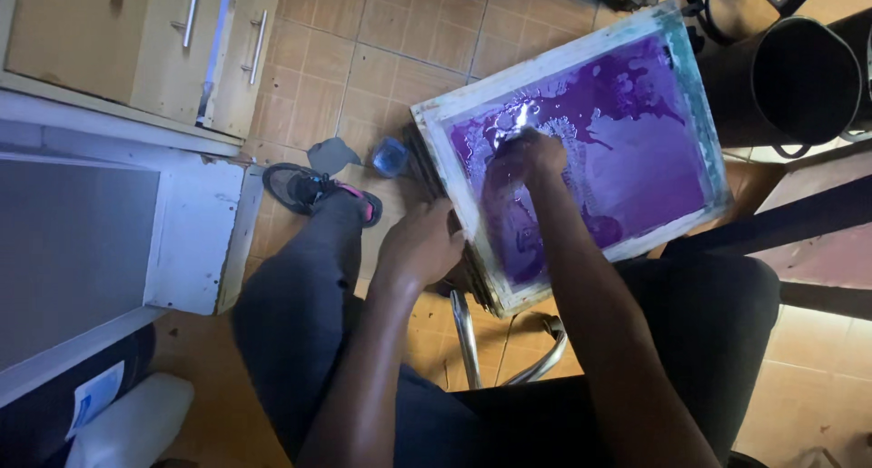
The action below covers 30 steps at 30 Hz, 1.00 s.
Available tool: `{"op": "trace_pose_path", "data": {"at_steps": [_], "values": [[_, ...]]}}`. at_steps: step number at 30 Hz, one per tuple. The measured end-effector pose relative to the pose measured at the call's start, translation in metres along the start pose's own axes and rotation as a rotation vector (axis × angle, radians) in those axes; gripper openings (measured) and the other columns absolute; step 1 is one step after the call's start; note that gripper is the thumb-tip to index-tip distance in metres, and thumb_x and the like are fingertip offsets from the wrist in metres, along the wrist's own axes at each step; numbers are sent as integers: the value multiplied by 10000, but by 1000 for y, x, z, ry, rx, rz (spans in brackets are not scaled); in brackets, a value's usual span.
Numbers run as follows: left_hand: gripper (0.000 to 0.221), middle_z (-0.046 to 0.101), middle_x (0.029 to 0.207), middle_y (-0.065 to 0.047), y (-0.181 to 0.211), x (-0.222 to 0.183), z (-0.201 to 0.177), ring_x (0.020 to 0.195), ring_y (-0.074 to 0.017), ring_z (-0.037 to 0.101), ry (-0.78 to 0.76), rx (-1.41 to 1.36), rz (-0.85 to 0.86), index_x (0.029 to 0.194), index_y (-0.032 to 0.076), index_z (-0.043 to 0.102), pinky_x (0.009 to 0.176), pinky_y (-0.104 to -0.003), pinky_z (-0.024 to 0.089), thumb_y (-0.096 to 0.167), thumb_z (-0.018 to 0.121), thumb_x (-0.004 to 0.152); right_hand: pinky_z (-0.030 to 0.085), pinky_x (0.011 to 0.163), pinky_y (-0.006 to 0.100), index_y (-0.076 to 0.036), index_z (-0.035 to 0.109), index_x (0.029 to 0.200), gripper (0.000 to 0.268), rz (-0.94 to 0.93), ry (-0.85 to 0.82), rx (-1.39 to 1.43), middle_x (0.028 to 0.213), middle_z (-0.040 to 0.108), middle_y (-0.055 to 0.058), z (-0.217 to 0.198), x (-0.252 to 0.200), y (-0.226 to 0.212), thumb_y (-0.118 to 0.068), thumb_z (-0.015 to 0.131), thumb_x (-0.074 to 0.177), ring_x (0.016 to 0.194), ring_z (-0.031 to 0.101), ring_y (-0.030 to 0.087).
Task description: The person scrubs a purple screen inside a wooden frame using a small white scrubbing pad. The person repeatedly rubs the surface of the screen with both hands to remove residue.
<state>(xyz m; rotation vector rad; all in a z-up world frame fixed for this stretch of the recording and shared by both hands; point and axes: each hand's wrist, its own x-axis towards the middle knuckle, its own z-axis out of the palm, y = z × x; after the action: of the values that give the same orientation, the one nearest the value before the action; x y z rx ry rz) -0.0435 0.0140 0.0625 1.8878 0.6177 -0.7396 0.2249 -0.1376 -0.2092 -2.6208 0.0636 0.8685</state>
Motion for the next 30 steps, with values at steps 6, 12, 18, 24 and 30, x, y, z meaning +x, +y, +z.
{"op": "trace_pose_path", "data": {"at_steps": [6, 12, 18, 24, 30], "values": [[638, 528, 1469, -268, -26, 11, 7, 1311, -469, 578, -18, 18, -80, 1565, 51, 403, 1078, -644, 479, 389, 480, 1029, 630, 661, 447, -440, 767, 1123, 202, -371, 218, -717, 863, 786, 43, 37, 124, 25, -426, 665, 949, 842, 777, 287], [640, 479, 1520, -277, -22, 0, -2, 1376, -466, 527, -44, -5, -76, 1585, 44, 373, 1119, -612, 449, 374, 445, 1041, 625, 608, 433, -461, 774, 1077, 199, -402, 274, -791, 764, 726, 50, 46, 168, 34, -407, 786, 885, 784, 768, 284], [634, 499, 1493, -272, -24, 13, 5, 1376, -445, 536, -31, -7, -73, 1575, 48, 381, 1111, -585, 462, 397, 444, 1050, 626, 732, 486, -173, 797, 1033, 337, -249, 164, -74, 904, 763, 169, 16, 49, -60, -478, 743, 901, 936, 762, 356], [626, 540, 1429, -318, -34, 13, 12, 1345, -492, 555, 26, 35, -8, 1523, 12, 425, 1119, -579, 456, 385, 481, 1024, 617, 770, 545, -75, 752, 1067, 269, -568, 163, -245, 924, 725, 211, 16, -27, -83, -238, 615, 902, 949, 737, 432], [590, 587, 1343, -357, -35, 16, 21, 1259, -509, 612, 93, 1, 9, 1533, -19, 445, 1034, -627, 511, 301, 487, 1040, 636, 741, 509, -72, 705, 1103, 247, -940, 106, -440, 987, 705, 200, 50, -47, -64, -204, 622, 912, 928, 743, 429]]}}
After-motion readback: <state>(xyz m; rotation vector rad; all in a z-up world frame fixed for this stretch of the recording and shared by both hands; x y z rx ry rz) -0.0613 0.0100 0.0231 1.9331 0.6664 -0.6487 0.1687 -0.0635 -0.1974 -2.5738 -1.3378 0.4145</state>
